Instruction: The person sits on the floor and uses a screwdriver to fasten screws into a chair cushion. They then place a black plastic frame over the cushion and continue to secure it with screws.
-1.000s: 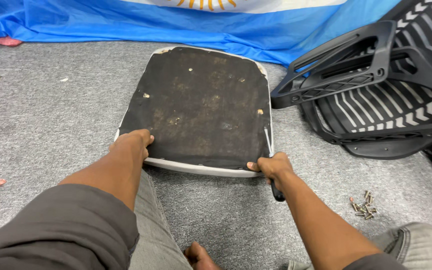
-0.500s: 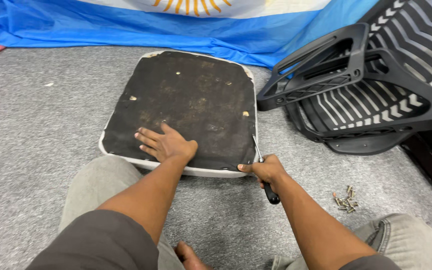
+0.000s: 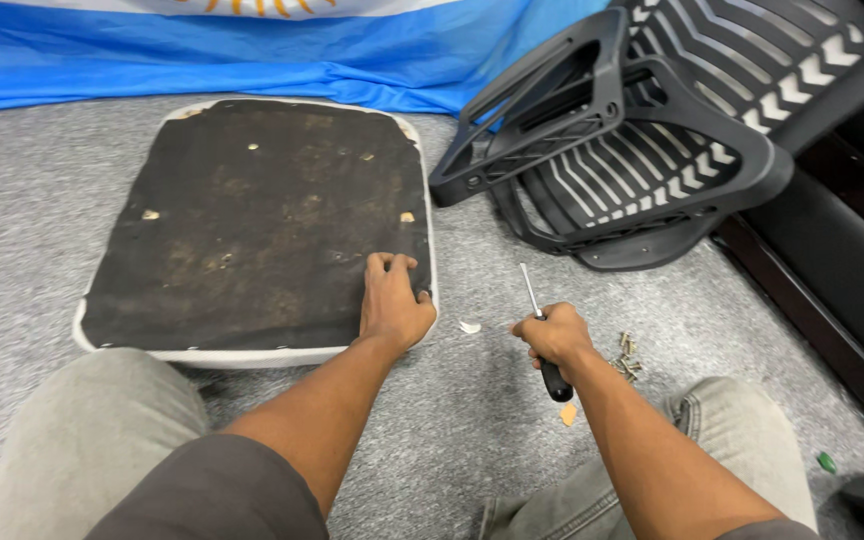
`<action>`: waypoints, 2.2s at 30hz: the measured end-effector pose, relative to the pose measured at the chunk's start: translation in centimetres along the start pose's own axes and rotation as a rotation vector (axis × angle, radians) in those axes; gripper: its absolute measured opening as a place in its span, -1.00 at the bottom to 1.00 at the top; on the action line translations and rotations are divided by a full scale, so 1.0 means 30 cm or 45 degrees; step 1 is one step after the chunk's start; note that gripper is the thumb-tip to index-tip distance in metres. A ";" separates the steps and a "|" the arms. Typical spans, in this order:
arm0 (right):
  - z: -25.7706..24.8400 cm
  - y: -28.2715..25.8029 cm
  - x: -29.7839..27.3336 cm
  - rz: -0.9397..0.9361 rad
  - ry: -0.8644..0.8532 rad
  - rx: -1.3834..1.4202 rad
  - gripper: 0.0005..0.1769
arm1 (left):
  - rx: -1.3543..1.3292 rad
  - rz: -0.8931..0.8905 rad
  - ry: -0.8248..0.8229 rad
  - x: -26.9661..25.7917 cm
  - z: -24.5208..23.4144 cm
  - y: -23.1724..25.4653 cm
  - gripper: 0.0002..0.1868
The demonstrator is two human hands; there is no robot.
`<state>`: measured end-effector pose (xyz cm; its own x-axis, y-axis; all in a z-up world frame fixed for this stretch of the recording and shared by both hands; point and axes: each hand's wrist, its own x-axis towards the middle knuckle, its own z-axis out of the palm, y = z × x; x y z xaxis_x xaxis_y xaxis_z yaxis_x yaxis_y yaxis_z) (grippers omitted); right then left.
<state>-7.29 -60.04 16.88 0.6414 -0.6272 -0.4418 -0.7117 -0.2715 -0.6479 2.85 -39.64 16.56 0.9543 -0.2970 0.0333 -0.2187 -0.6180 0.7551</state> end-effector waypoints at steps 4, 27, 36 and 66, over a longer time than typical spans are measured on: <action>-0.074 0.085 0.054 -0.041 0.044 0.143 -0.85 | -0.046 -0.027 -0.191 0.007 0.075 0.067 -0.52; -0.421 0.269 0.212 -0.020 0.035 -0.859 -0.76 | -0.108 0.157 -0.530 0.008 0.510 0.208 -0.73; -0.367 0.231 0.175 0.077 -0.073 -0.736 -0.81 | -0.067 0.045 -0.664 -0.008 0.517 0.233 -0.72; -0.206 0.129 0.166 -0.115 -0.123 -0.255 -0.66 | -0.206 0.121 -0.636 0.025 0.444 0.101 -0.56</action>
<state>-8.62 -68.73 16.03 0.7227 -0.5238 -0.4509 -0.6866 -0.4689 -0.5557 0.20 -51.42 10.15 0.7099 -0.6810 -0.1796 -0.2275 -0.4630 0.8566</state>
